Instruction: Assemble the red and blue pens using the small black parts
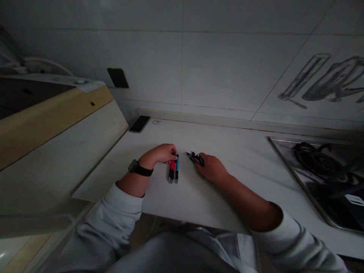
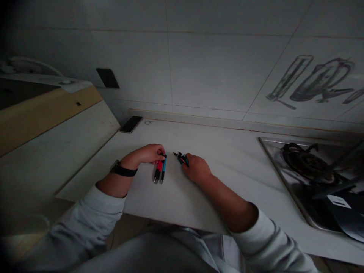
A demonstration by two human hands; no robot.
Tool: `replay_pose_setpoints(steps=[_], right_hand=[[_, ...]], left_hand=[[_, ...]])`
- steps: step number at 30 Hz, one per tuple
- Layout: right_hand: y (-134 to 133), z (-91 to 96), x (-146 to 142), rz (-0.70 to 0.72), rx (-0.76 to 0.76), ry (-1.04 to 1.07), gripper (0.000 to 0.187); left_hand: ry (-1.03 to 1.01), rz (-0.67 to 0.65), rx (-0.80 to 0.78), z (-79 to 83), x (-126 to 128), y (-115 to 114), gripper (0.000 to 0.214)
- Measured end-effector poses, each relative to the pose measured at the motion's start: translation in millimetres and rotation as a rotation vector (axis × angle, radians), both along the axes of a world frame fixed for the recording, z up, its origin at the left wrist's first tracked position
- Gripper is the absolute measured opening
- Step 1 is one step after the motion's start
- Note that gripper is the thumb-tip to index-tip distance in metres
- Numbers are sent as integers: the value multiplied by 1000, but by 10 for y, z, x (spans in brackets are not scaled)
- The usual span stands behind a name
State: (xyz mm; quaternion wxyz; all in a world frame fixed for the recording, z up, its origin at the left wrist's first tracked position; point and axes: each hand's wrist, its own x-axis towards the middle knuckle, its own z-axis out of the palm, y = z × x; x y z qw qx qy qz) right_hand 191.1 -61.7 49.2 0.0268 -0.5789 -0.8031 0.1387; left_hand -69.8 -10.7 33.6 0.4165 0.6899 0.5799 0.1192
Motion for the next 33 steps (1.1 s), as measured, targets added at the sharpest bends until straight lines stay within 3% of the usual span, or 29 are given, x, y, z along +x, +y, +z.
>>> replay_pose_setpoints(steps=[6, 11, 17, 23, 30, 33], right_hand=[[85, -6, 54, -84, -17, 65, 28], [123, 37, 95, -69, -15, 0, 24], [71, 88, 51, -23, -52, 1, 23], [123, 112, 100, -76, -52, 46, 23], [165, 64, 119, -59, -88, 33, 26], [165, 20, 116, -56, -93, 27, 26]], left_hand=[[5, -53, 153, -19, 226, -35, 16], [-27, -16, 155, -29, 301, -73, 20], [248, -95, 500, -16, 317, -120, 28], [248, -215, 486, -51, 342, -194, 49], [224, -239, 504, -56, 524, -266, 21], [271, -207, 533, -73, 607, -313, 22]])
